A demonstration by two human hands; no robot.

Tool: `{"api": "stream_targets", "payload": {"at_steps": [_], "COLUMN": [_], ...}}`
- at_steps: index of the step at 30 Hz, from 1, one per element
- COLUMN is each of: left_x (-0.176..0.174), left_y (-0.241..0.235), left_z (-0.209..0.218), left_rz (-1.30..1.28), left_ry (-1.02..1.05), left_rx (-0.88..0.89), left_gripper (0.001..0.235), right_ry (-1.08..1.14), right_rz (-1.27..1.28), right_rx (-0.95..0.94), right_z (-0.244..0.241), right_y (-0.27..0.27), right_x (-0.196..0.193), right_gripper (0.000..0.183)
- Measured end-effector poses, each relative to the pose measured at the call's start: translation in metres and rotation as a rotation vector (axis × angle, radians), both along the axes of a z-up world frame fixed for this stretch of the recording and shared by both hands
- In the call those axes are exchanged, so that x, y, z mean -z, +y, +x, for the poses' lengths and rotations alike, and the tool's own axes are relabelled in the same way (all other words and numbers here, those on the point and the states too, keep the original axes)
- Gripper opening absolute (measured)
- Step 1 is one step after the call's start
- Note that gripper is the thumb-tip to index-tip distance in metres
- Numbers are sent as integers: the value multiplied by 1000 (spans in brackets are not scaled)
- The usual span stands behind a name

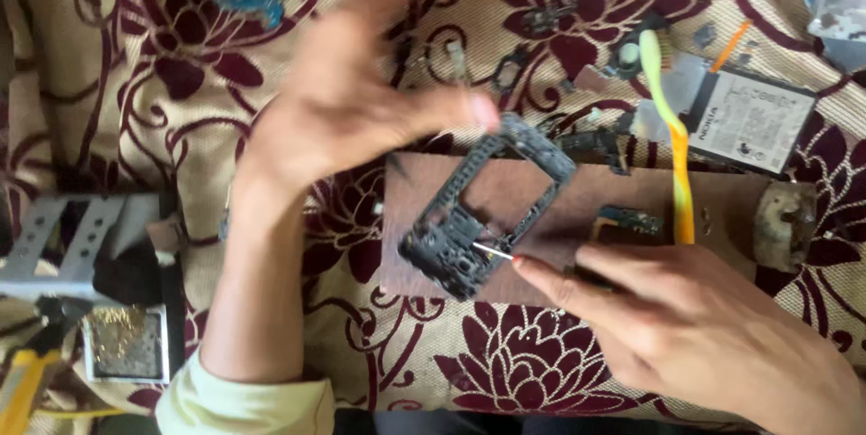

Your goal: The person disassembles a mobile phone, removes the battery and internal components, and uses a screwdriver and toothbrush to clean the casing and circuit boards. The person then reassembles the phone and uses a soldering iron on the device.

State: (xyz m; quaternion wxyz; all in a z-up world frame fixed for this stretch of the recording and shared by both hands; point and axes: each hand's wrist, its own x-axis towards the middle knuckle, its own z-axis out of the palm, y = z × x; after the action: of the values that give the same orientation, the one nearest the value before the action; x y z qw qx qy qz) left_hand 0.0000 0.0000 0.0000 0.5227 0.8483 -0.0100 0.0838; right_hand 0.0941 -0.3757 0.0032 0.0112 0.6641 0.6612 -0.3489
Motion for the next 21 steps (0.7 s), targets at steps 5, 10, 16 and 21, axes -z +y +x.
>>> {"api": "stream_targets", "payload": {"at_steps": [5,10,16,21], "left_x": [-18,-19,-27,-34], "left_y": [-62,-71,-41,-44], "left_z": [-4,-5,-30,-27], "left_rz": [205,600,791,785], "left_ry": [187,-8,221,353], "left_rx": [-46,-204,-338,-288], "left_gripper": [71,52,47,34], "right_ry": [-63,-224,-128,-46], "right_rz": [234,268,551,380], "right_rx": [-30,-5,439,436], "right_z": [9,4,-14,0], "right_y": [31,44,41,45], "right_x": [-42,-57,-66,-66], "right_gripper": [78,68,35,41]}}
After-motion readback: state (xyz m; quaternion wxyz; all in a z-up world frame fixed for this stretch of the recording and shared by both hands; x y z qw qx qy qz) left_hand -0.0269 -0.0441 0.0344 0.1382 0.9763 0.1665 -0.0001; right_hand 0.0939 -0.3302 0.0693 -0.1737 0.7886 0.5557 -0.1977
